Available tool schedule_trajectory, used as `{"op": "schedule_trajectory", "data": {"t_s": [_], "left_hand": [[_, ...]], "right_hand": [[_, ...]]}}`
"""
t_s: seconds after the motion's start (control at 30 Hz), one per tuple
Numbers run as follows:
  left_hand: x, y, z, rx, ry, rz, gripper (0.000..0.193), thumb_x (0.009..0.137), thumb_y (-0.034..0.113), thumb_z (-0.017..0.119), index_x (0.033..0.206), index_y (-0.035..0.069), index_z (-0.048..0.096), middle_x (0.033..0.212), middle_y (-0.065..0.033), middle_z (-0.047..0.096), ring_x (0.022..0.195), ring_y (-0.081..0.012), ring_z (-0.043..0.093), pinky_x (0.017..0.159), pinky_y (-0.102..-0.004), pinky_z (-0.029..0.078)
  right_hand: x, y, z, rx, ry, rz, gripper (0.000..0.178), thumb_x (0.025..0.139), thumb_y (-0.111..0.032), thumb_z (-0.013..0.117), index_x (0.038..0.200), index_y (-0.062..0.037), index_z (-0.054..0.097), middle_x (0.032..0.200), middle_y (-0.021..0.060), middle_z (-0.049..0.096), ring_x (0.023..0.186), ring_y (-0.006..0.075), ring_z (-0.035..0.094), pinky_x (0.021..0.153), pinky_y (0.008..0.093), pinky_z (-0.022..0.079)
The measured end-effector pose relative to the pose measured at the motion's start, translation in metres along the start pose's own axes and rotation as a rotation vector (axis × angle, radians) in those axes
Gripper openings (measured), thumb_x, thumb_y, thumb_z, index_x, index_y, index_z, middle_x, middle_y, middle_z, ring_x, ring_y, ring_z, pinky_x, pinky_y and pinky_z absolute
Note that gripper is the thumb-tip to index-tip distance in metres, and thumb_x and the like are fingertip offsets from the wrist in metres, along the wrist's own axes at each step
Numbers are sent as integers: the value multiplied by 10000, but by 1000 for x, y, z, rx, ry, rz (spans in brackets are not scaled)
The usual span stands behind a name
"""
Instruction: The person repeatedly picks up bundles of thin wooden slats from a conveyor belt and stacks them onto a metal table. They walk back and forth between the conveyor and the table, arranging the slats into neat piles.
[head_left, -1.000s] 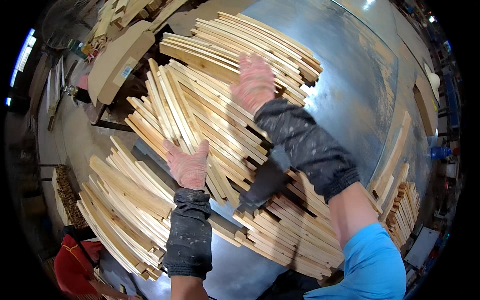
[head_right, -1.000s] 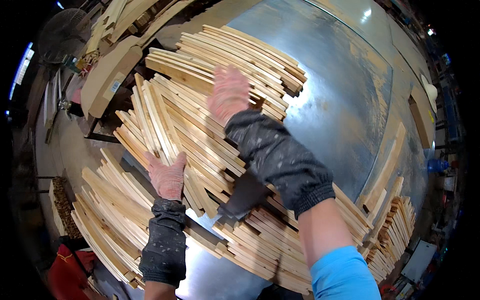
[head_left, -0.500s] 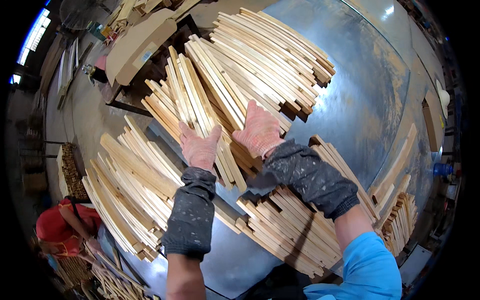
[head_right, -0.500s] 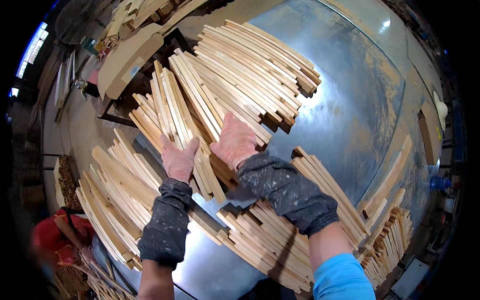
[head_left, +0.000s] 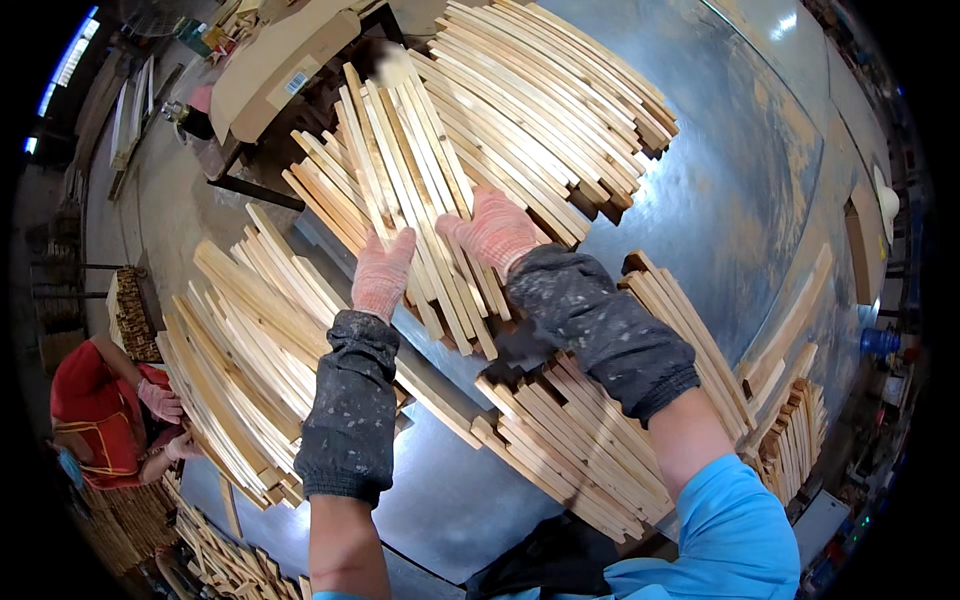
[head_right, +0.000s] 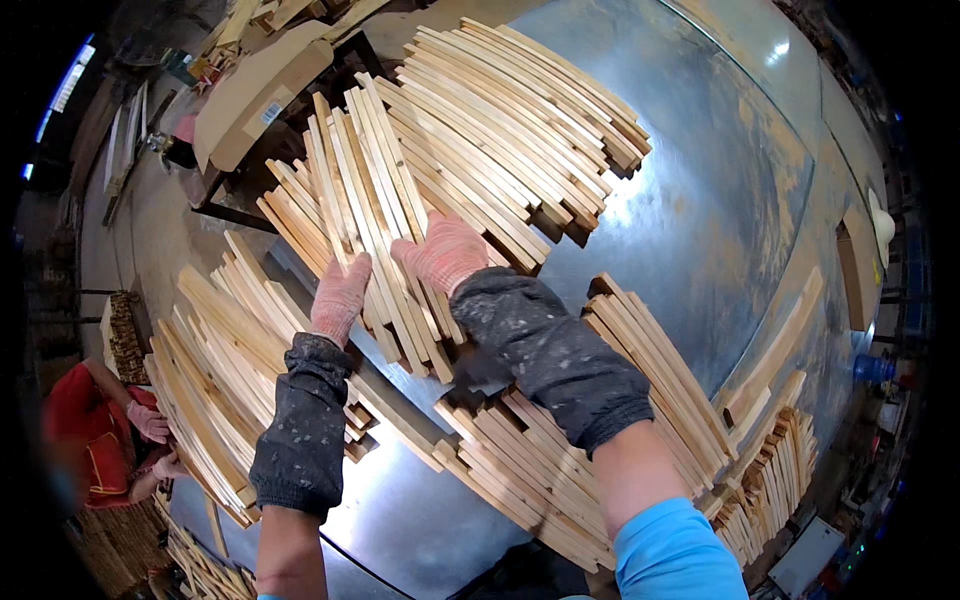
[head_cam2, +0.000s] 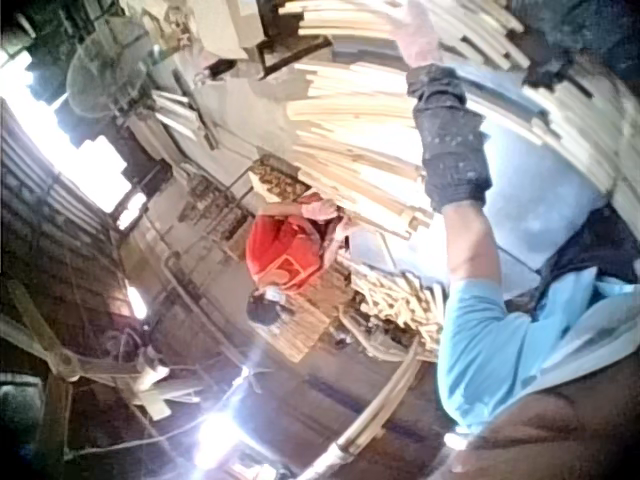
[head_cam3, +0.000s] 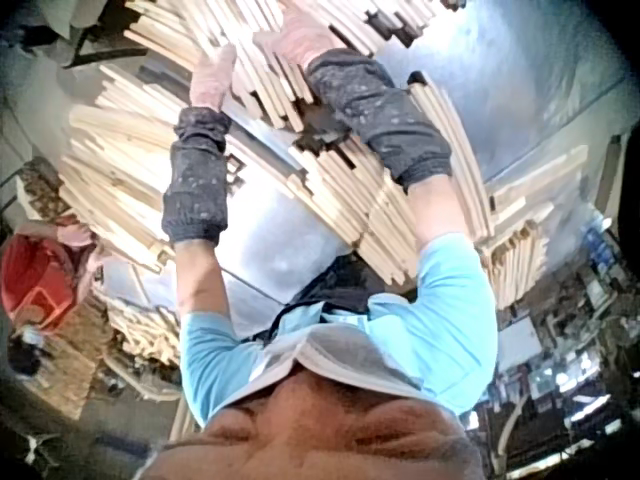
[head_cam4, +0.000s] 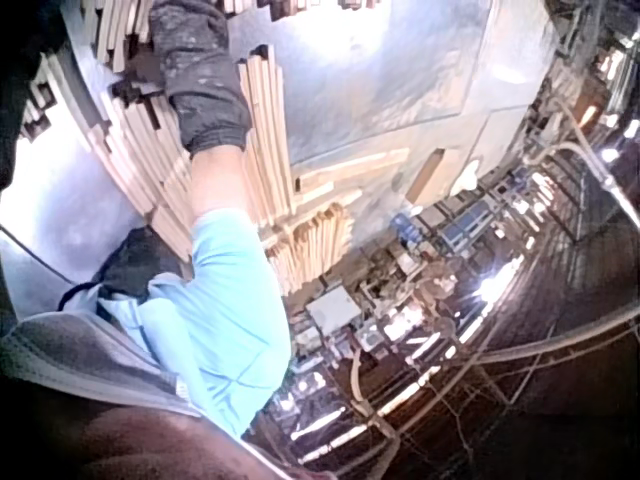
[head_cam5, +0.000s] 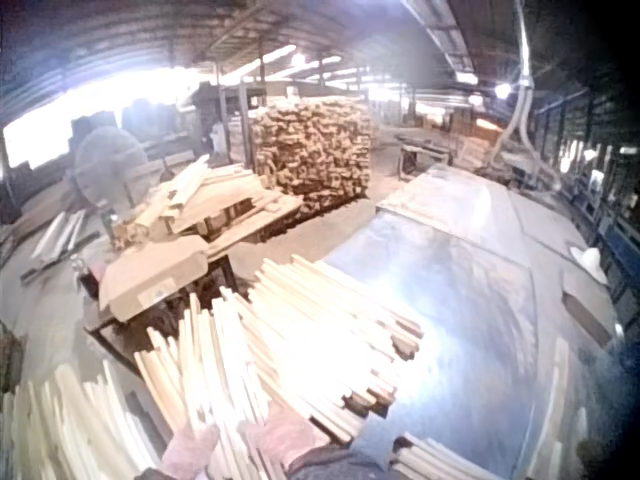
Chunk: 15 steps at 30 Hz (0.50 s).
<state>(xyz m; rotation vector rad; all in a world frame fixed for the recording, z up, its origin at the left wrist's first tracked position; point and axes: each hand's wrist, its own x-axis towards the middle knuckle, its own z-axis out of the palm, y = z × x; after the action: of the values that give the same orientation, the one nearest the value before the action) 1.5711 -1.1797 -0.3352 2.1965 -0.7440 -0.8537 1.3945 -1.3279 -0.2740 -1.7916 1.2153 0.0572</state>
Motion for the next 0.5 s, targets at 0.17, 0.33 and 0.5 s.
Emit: {"op": "schedule_trajectory", "data": {"t_s": [0.17,0.33,0.5], "left_hand": [[-36,37,-5,-539,-69,-50,628,984,175,735,1526,6,465,1313,-160,680,1139,-248,682,1015,-364,534],[-92,37,-29,-737,-115,-5,633,980,82,734,1542,15,450,1325,-113,680,1138,-199,681,995,-327,561],[-179,55,-54,-841,-114,-91,665,977,18,707,1577,29,419,1331,-129,679,1121,-201,699,981,-330,581]], "right_hand": [[-8,5,16,-179,98,-50,848,886,-641,685,1381,42,606,1372,240,643,1319,355,603,1114,414,480],[-78,-18,-1,-122,71,-51,742,914,-621,677,1308,8,663,1278,236,682,1220,366,657,1050,438,512],[-145,-2,10,-13,60,-146,630,1004,-598,580,1174,-3,694,1130,249,704,1100,402,676,979,484,521]]}}
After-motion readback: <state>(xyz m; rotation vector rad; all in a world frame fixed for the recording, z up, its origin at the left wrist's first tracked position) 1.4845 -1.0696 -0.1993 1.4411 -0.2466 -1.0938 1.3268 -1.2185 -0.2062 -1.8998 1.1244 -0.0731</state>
